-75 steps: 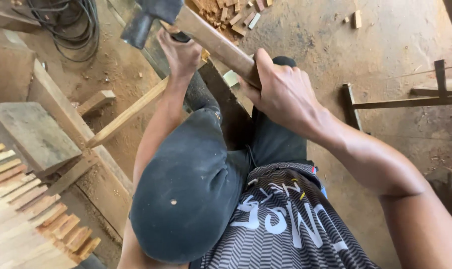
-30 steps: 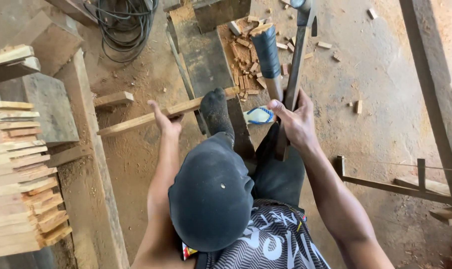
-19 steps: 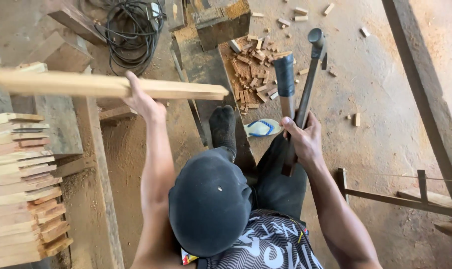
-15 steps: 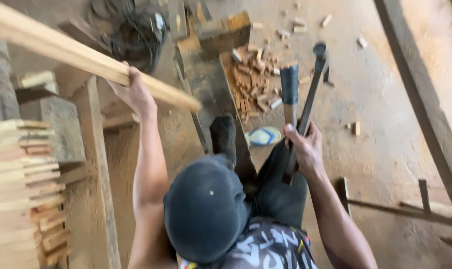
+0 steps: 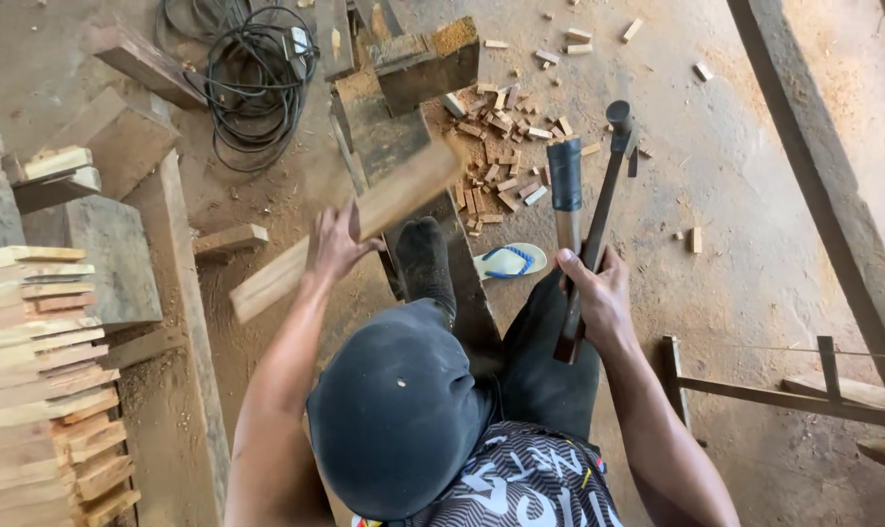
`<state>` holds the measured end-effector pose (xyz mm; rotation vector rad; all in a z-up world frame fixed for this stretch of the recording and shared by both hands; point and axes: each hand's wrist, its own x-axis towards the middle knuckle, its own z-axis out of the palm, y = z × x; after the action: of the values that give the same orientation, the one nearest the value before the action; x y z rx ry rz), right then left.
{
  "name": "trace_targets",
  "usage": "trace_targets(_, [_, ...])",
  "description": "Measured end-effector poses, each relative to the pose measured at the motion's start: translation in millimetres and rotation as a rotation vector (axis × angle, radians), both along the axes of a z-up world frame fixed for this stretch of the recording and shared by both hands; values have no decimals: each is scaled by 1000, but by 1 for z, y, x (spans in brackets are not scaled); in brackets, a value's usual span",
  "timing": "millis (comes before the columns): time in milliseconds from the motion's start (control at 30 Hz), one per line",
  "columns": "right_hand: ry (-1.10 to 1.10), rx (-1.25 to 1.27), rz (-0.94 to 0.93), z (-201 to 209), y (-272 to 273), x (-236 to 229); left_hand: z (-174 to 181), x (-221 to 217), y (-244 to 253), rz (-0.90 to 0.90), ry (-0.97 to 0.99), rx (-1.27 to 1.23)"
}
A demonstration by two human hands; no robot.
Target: Using a hammer to strike and assemble wooden furniture components
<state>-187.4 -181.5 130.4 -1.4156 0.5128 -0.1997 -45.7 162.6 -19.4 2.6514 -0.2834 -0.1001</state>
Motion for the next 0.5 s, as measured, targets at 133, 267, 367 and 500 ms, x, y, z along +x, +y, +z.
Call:
trace_targets(133, [9, 12, 4, -14, -2, 2, -33, -22, 20, -130, -84, 240])
trace_targets(267, [25, 14, 47, -3, 2, 7, -51, -34, 31, -131, -153, 245])
trace_targets(367, [7, 11, 64, -13, 1, 17, -57, -25, 32, -148, -231, 270])
trace_targets(500, [32, 66, 54, -19, 4, 17, -49, -29, 29, -187, -201, 249])
